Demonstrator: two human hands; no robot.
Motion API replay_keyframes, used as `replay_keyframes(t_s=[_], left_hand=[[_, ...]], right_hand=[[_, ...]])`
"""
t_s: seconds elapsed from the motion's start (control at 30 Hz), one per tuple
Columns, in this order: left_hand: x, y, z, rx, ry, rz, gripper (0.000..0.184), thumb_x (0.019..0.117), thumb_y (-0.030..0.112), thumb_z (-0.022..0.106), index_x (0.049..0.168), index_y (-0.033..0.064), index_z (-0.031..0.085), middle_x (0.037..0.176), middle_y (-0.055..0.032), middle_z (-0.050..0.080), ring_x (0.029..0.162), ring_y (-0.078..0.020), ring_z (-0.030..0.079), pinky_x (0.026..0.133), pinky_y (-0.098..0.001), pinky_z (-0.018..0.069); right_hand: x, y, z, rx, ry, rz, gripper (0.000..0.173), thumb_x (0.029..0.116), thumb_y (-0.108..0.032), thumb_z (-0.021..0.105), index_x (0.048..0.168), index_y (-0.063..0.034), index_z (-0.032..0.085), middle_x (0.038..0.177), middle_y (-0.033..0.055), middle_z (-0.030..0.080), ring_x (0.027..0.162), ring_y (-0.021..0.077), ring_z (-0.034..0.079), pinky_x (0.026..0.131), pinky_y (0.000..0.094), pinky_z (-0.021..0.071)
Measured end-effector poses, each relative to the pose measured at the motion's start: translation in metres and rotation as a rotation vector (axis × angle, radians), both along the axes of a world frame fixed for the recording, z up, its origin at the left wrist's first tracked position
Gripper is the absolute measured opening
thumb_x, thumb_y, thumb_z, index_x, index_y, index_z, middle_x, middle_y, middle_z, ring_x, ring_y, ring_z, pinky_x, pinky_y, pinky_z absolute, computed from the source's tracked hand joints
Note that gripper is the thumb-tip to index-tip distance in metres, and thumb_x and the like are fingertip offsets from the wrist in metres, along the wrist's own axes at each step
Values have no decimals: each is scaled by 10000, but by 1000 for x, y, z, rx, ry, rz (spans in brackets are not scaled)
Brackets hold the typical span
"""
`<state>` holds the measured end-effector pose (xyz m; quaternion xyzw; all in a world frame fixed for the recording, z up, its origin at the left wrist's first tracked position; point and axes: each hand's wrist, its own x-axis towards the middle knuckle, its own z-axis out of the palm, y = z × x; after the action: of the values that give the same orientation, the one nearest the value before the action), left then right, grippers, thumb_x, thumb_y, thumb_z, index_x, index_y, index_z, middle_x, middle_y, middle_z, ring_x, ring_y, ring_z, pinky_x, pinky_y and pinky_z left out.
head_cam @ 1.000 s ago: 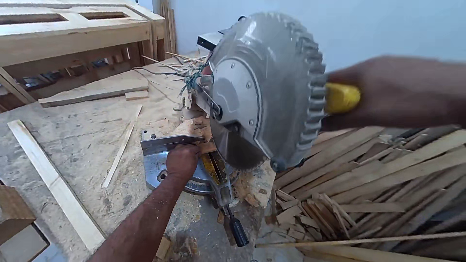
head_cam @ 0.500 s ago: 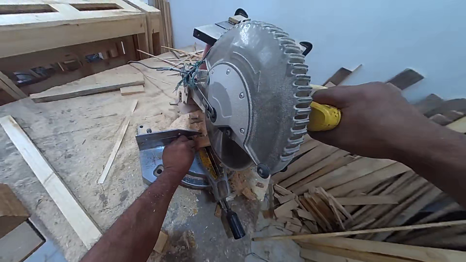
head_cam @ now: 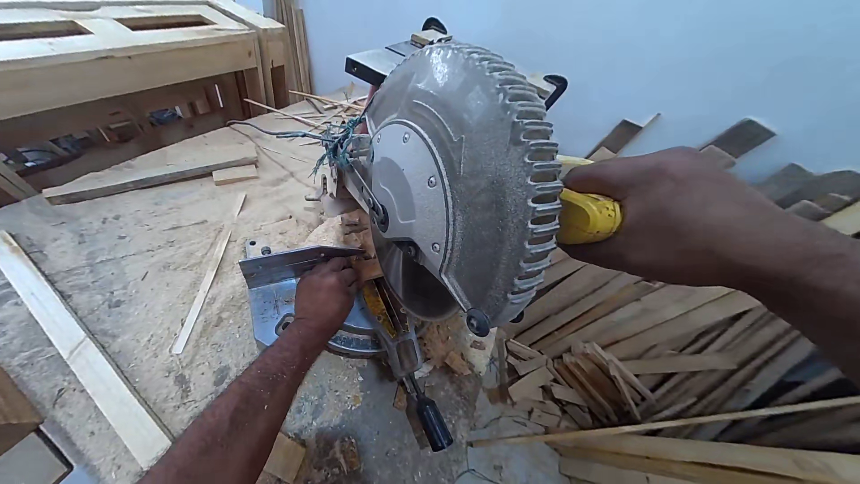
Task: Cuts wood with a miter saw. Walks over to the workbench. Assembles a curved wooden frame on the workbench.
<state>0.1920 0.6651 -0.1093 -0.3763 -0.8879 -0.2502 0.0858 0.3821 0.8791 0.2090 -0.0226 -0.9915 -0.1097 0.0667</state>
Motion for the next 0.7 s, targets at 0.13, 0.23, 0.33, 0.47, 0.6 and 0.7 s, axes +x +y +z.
replay_keyframes(t_s=[0.13, 0.23, 0.33, 0.47, 0.6, 0.7], left_hand=[[-1, -1, -1, -6, 10, -50, 180, 995, 319, 650, 1029, 209, 789, 1263, 34, 708, 1140, -243, 665, 949, -485, 553], [-1, -2, -4, 13, 8, -97, 182, 997, 286, 640, 1029, 184, 787, 1247, 19, 716, 1159, -241, 656, 981, -475, 540], [7, -10, -2, 44, -80, -143, 185, 993, 279, 643, 1047, 174, 786, 1246, -1, 705, 1198, -227, 633, 1040, -475, 508], [21, -22, -10, 191, -98, -142, 178, 933, 309, 726, 1039, 175, 775, 1150, 7, 732, 1170, -214, 647, 1021, -473, 520], [15, -16, -8, 170, -165, -154, 141, 936, 326, 736, 1012, 229, 804, 1165, 49, 737, 1181, -190, 634, 1025, -479, 497], [11, -11, -8, 160, -174, -179, 151, 945, 330, 719, 1025, 238, 809, 1205, 54, 732, 1182, -187, 639, 1026, -500, 483]], right_hand=[[-8, 0, 14, -2, -10, 16, 136, 760, -326, 716, 823, -253, 620, 638, -68, 555, 560, 131, 564, 469, 429, 424], [-10, -2, 17, 3, -20, -2, 159, 760, -334, 730, 868, -248, 650, 669, -64, 582, 591, 133, 585, 494, 433, 440], [-9, -2, 17, 18, -25, -8, 172, 755, -317, 740, 868, -235, 640, 675, -53, 579, 597, 153, 586, 499, 449, 439], [-7, -4, 14, 7, -9, -1, 168, 748, -314, 723, 880, -238, 650, 663, -56, 575, 587, 151, 582, 491, 452, 431], [-2, -3, 3, 5, 27, 18, 148, 714, -313, 693, 816, -248, 607, 636, -63, 554, 560, 154, 574, 459, 452, 413], [5, -6, -8, 5, 27, -5, 176, 705, -285, 730, 819, -240, 604, 657, -47, 572, 579, 182, 594, 470, 476, 429]])
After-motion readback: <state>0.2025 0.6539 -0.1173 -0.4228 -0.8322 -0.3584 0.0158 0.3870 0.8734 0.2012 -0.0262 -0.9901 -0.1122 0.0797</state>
